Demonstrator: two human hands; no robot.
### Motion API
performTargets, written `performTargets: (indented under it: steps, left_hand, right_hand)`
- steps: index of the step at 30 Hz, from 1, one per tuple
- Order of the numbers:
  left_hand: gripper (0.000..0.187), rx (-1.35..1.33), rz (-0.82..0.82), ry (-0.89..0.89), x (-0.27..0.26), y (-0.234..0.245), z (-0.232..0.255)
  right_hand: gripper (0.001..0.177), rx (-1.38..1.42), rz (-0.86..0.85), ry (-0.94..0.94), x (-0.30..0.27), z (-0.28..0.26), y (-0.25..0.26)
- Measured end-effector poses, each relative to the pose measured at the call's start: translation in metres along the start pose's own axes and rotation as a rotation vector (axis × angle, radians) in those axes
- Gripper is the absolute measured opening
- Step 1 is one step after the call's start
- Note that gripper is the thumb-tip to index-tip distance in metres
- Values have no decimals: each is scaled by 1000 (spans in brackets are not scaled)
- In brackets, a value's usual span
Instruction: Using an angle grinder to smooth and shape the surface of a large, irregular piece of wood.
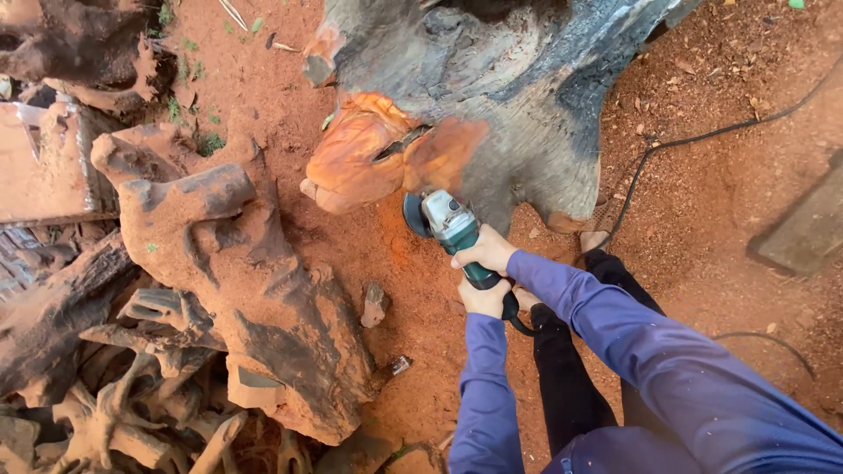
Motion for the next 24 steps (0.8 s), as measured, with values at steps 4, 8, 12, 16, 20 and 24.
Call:
performTargets:
  steps: [4, 8, 12, 16, 20, 24]
  left_hand:
    - [46, 55, -14, -5, -2, -4, 9]
    - [47, 22, -47, -48, -5, -17, 40]
    - [53, 32, -116, -64, -6, -37, 50]
    - [64, 82, -179, -43, -37, -50, 115]
    - [70, 225, -202, -2, -41, -53, 122]
    - [68, 116, -167, -7, -50, -36, 99]
  right_hand:
    - [52, 46, 28, 12, -1, -8, 12]
    - [55, 80, 51, 66, -5, -52, 20]
    - [54, 161, 110, 130, -9, -75, 40]
    - [48, 139, 137, 141, -19, -93, 61]
    - [48, 239, 165, 160, -27, -88, 71]
    - [53, 173, 144, 149, -26, -80, 64]
Point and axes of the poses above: each hand's wrist, its own x-axis towards the middle knuckle, its own y-axis out of the back of the hand, z = x × y, the point moved 10 cm from there along x, towards the middle knuckle, and after that the axes turned 3 degrees about y, right-handed, at the moved point
